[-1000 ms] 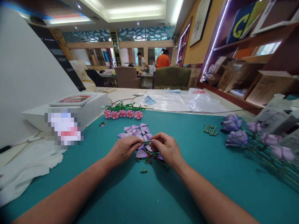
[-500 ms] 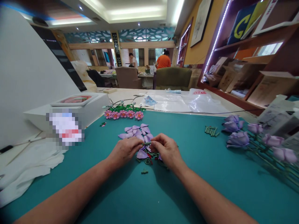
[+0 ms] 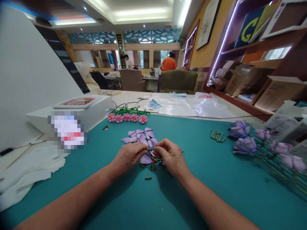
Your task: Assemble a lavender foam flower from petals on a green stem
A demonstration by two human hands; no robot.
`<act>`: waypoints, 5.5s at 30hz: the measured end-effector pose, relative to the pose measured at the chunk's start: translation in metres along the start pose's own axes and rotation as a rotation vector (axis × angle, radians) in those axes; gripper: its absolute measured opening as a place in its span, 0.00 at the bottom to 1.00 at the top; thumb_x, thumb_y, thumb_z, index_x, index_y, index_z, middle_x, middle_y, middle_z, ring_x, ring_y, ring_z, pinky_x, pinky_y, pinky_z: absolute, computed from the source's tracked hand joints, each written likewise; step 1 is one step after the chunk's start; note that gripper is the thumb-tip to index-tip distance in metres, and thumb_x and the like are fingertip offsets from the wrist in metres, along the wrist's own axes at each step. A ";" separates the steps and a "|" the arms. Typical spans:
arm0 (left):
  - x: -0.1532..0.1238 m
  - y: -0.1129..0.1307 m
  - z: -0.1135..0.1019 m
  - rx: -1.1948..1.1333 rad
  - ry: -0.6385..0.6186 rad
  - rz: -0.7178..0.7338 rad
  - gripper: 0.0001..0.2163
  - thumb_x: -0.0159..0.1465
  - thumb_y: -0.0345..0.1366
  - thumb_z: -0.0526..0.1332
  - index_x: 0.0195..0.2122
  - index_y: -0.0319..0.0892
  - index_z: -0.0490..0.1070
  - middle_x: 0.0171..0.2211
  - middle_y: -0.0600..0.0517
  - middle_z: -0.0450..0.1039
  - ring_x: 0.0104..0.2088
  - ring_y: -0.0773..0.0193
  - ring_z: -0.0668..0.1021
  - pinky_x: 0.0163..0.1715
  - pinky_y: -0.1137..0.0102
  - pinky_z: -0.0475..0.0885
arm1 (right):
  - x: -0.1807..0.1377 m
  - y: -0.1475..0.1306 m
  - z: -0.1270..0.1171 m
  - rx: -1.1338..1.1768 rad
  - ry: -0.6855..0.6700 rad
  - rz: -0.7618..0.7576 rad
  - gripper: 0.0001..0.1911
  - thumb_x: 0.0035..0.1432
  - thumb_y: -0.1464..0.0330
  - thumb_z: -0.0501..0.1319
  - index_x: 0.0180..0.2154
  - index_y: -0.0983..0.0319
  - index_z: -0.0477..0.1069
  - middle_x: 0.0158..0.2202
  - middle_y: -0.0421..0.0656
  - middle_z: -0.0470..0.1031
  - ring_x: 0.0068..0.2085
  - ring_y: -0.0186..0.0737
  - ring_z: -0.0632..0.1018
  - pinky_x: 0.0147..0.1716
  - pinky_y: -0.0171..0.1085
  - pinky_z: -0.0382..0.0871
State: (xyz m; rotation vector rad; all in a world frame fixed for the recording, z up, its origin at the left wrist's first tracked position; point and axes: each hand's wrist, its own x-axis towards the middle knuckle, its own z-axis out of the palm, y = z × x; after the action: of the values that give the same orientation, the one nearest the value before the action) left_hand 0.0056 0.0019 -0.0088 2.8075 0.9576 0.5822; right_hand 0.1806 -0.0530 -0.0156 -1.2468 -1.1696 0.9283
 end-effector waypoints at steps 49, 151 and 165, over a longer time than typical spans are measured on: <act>0.004 -0.001 -0.012 -0.062 -0.066 -0.114 0.13 0.67 0.42 0.51 0.33 0.43 0.73 0.25 0.54 0.73 0.27 0.66 0.72 0.26 0.74 0.58 | 0.009 -0.013 -0.020 -0.491 -0.138 -0.040 0.10 0.53 0.64 0.57 0.33 0.61 0.73 0.27 0.41 0.76 0.29 0.37 0.74 0.29 0.35 0.65; 0.003 0.009 -0.002 -0.465 -0.054 -0.061 0.09 0.65 0.36 0.51 0.30 0.41 0.67 0.25 0.55 0.68 0.27 0.67 0.69 0.29 0.73 0.58 | 0.000 -0.004 0.001 0.002 -0.049 0.016 0.14 0.40 0.59 0.69 0.25 0.62 0.74 0.24 0.39 0.75 0.28 0.35 0.72 0.30 0.35 0.66; 0.003 0.012 -0.007 -0.440 -0.055 -0.097 0.13 0.66 0.39 0.51 0.26 0.41 0.65 0.24 0.55 0.68 0.27 0.67 0.69 0.28 0.73 0.60 | 0.000 -0.005 0.000 -0.080 -0.078 0.022 0.17 0.43 0.55 0.67 0.25 0.63 0.72 0.21 0.37 0.70 0.25 0.32 0.67 0.26 0.33 0.60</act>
State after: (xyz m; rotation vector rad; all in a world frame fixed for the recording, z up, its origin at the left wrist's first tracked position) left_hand 0.0119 -0.0054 0.0018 2.3638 0.8296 0.6129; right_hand 0.1806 -0.0536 -0.0107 -1.2993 -1.2675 0.9616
